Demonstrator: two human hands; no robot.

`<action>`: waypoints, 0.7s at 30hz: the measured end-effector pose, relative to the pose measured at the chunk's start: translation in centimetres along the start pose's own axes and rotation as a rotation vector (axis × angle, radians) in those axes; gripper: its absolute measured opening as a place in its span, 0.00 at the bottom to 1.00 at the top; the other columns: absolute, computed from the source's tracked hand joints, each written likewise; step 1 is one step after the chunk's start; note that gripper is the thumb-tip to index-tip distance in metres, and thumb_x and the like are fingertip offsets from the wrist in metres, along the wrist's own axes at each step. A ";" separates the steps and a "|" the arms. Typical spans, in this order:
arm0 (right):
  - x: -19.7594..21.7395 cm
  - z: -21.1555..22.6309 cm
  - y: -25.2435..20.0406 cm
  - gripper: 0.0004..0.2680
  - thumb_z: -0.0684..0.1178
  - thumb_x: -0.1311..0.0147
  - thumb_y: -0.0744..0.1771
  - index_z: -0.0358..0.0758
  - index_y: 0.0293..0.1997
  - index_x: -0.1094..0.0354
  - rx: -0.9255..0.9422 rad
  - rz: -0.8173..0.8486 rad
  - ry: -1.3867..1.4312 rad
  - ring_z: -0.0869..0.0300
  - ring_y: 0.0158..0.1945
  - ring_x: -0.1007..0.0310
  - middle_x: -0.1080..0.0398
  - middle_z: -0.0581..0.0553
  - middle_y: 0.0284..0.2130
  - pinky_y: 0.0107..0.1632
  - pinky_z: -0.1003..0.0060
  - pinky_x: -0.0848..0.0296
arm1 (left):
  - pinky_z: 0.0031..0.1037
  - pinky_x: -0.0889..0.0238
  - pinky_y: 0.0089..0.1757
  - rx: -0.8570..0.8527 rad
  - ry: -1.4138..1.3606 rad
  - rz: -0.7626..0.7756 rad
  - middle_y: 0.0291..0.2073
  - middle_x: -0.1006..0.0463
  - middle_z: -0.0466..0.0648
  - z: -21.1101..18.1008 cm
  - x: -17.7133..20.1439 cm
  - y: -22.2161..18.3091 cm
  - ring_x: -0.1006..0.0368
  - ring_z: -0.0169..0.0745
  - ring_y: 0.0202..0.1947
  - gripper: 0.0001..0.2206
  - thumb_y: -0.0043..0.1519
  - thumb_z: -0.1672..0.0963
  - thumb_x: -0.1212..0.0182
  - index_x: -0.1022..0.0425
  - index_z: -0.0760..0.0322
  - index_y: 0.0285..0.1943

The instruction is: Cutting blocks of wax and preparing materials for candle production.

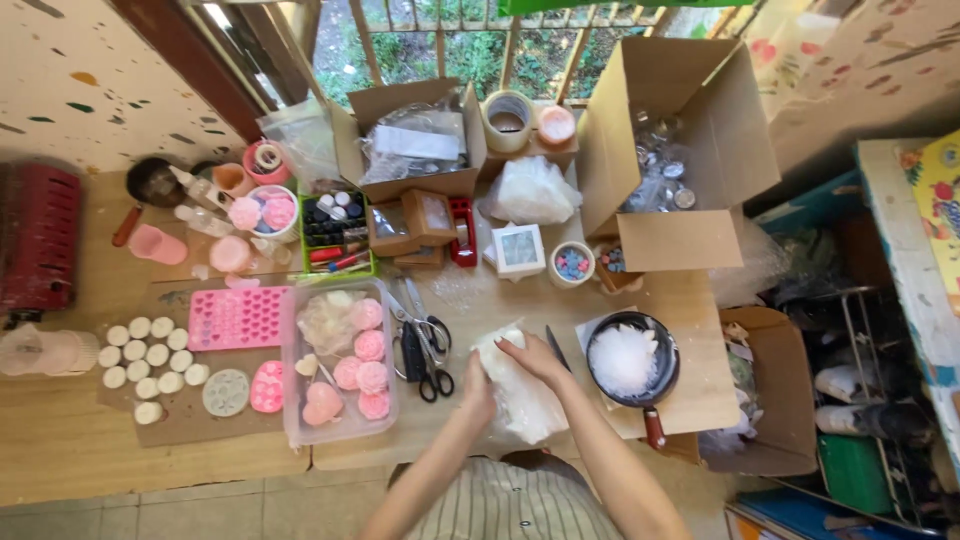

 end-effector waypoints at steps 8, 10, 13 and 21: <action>-0.3 1.3 -11.3 0.29 0.54 0.39 0.64 0.32 0.72 0.47 0.119 -0.308 0.296 0.56 0.59 0.30 0.28 0.39 0.57 0.59 0.63 0.33 | 0.31 0.43 0.61 -0.403 0.480 0.132 0.64 0.29 0.54 -1.3 -5.7 -10.5 0.35 0.46 0.63 0.32 0.68 0.41 0.57 0.37 0.65 0.72; -1.6 -1.0 -13.0 0.30 0.50 0.40 0.65 0.31 0.74 0.53 0.174 -0.337 0.428 0.57 0.63 0.34 0.35 0.40 0.62 0.61 0.63 0.35 | 0.32 0.42 0.60 -0.555 0.692 0.149 0.63 0.28 0.55 -3.1 -8.0 -13.5 0.33 0.44 0.62 0.29 0.69 0.43 0.54 0.38 0.66 0.71; -2.6 -0.9 -15.1 0.29 0.45 0.41 0.66 0.30 0.73 0.55 0.281 -0.380 0.546 0.57 0.67 0.39 0.41 0.42 0.66 0.62 0.62 0.34 | 0.33 0.35 0.53 -0.688 0.903 0.057 0.55 0.24 0.56 -4.0 -8.9 -14.1 0.27 0.43 0.54 0.25 0.66 0.47 0.45 0.37 0.67 0.65; 3.7 9.2 -16.7 0.06 0.43 0.42 0.66 0.37 0.45 0.27 0.400 -0.683 -0.125 0.52 0.43 0.23 0.26 0.42 0.40 0.46 0.61 0.23 | 0.33 0.29 0.44 -0.776 1.019 -0.097 0.41 0.18 0.55 -5.2 -6.4 -13.4 0.20 0.46 0.41 0.22 0.61 0.48 0.34 0.31 0.67 0.54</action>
Point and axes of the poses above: each hand's wrist, its own y-axis towards the middle knuckle, its own x-axis out of the back of the hand, z = x × y, the point moved 1 cm from there along y, towards the middle knuckle
